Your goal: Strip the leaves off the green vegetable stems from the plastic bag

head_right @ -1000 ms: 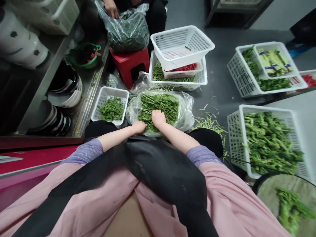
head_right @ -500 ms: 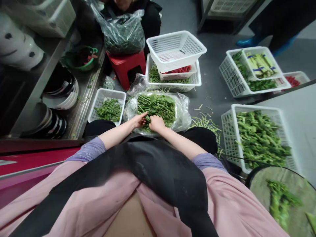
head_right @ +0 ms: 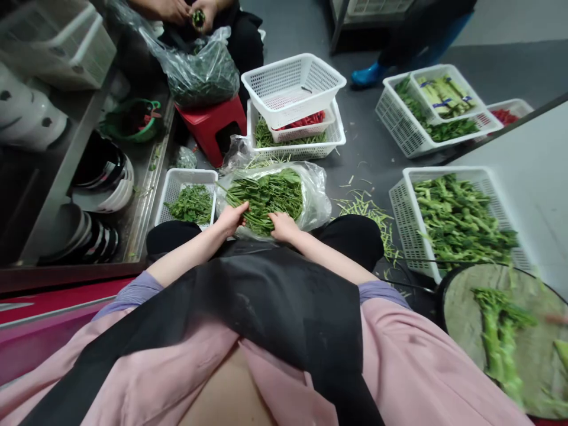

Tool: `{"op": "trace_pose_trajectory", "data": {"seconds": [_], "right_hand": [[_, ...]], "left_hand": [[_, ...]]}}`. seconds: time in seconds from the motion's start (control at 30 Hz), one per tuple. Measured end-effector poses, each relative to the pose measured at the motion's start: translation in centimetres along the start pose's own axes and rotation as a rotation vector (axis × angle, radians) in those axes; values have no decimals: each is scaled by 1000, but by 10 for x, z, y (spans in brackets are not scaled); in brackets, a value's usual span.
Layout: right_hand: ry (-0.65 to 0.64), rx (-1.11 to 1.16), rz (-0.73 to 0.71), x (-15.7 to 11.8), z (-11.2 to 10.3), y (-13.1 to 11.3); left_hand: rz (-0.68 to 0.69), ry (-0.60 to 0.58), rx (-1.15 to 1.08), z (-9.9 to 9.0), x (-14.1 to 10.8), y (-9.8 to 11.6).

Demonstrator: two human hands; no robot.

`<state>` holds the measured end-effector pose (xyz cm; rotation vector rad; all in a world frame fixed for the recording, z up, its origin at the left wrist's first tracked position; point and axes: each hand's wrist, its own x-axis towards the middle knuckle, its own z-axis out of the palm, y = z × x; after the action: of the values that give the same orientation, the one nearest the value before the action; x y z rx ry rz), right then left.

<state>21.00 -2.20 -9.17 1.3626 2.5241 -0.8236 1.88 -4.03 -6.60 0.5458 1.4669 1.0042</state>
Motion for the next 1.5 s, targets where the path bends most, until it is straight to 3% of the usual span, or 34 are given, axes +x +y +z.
{"op": "trace_pose_trajectory", "data": {"seconds": [0.17,0.3,0.4,0.57,0.67,0.8,0.9,1.1,1.23,1.33,1.5], "right_hand": [[-77,-74,175,2,-10,5],[-197,-43,123,-6,-19,-3],[-114,-8,75,-11,-25,-5],[104,209,132,3,-38,1],[210,360,157,14,-44,3],[160,478,76,16,-37,6],[54,472,53,14,-28,6],[69,143,26,17,-20,6],[-66,37,115,11,-10,17],[-125,25,175,5,0,22],[-54,68,185,4,-6,21]], "left_hand": [[-342,24,79,2,14,-8],[-455,-74,218,17,21,-16],[-449,-140,298,30,22,-19],[-275,-133,441,50,5,-19],[-58,-146,507,51,-12,-4],[409,-81,550,25,-29,40],[600,-63,488,-2,-39,68],[622,36,253,-15,-70,90],[676,198,65,-26,-85,117],[736,308,-67,-41,-84,139],[699,285,-156,-55,-67,152]]}}
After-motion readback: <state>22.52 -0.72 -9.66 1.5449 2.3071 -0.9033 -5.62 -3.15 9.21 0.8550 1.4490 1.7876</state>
